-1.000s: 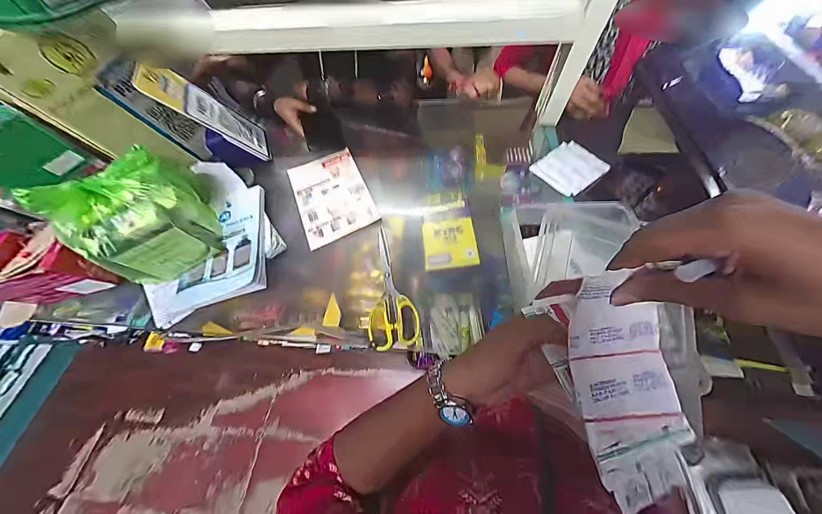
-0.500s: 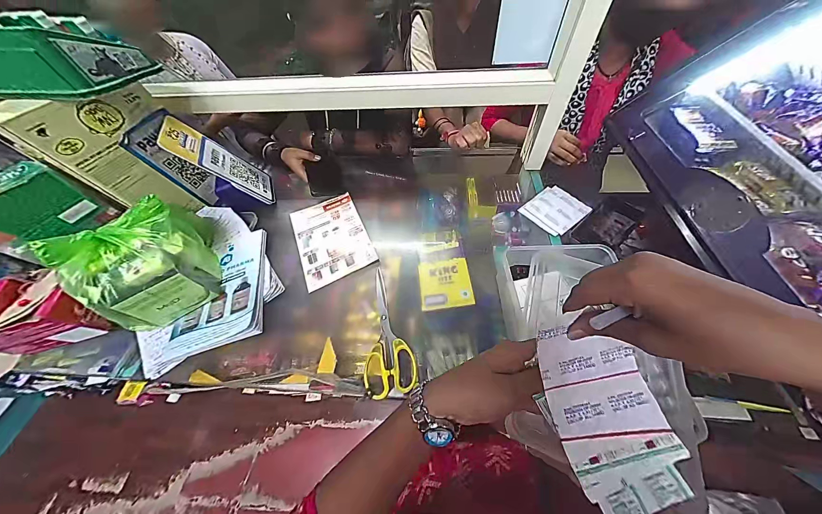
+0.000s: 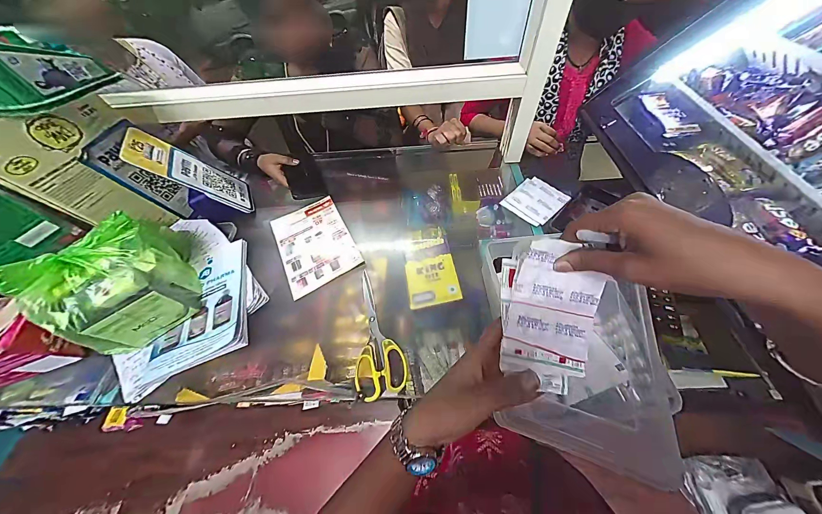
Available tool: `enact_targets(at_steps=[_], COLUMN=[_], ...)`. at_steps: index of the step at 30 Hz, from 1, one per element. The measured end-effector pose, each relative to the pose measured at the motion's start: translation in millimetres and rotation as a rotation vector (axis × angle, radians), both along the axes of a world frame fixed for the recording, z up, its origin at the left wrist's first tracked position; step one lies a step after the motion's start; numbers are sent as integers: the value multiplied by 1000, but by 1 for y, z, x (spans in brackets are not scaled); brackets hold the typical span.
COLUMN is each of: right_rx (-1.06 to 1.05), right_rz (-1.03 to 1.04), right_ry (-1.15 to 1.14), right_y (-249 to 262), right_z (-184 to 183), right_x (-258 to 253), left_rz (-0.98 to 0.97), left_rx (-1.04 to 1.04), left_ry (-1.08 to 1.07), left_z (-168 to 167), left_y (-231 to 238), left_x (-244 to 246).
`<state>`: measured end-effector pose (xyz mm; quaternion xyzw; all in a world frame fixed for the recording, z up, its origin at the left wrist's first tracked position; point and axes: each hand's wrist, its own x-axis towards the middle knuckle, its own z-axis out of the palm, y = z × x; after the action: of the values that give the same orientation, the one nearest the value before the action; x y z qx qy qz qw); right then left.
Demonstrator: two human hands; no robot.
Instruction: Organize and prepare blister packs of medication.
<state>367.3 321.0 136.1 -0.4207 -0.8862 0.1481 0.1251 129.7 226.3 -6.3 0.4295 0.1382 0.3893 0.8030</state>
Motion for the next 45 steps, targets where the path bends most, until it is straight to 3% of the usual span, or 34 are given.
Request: enact_targets(at_steps=[7,16,21,25,29,34,37,41,43,45], right_rx=[-98,-232,-83,-36,-140,-458,-419,-300,-295,-442], right_rz=[-72,-90,-229,-420,-586,-647,-687,-689,-518,-290], right_ry=[41,14,39,167,222,45,-67,-29,190,441], right_y=[9,16,23,61,135,202,220,189,147,107], right_z=[0,7,17,24,-7,-69,-89,-58,-34,-14], right_x=[4,8,18,48,76,74,72,75,73,59], left_rz=[243,312,308,295,285,286,301,341,360,374], left_rx=[22,78,92,-11,-103,-164,-206,-221,-192,-143], left_ry=[158,193,300,275,186,172,162,152,136,136], left_z=[-3,-5,-4,-9,-7,2,2,3,4,1], left_y=[-8,-11,-15,-19,-24,-29,-27,-24,-18,-14], left_x=[8,11,10,5,-5,-15,-15,-14,-9,-2])
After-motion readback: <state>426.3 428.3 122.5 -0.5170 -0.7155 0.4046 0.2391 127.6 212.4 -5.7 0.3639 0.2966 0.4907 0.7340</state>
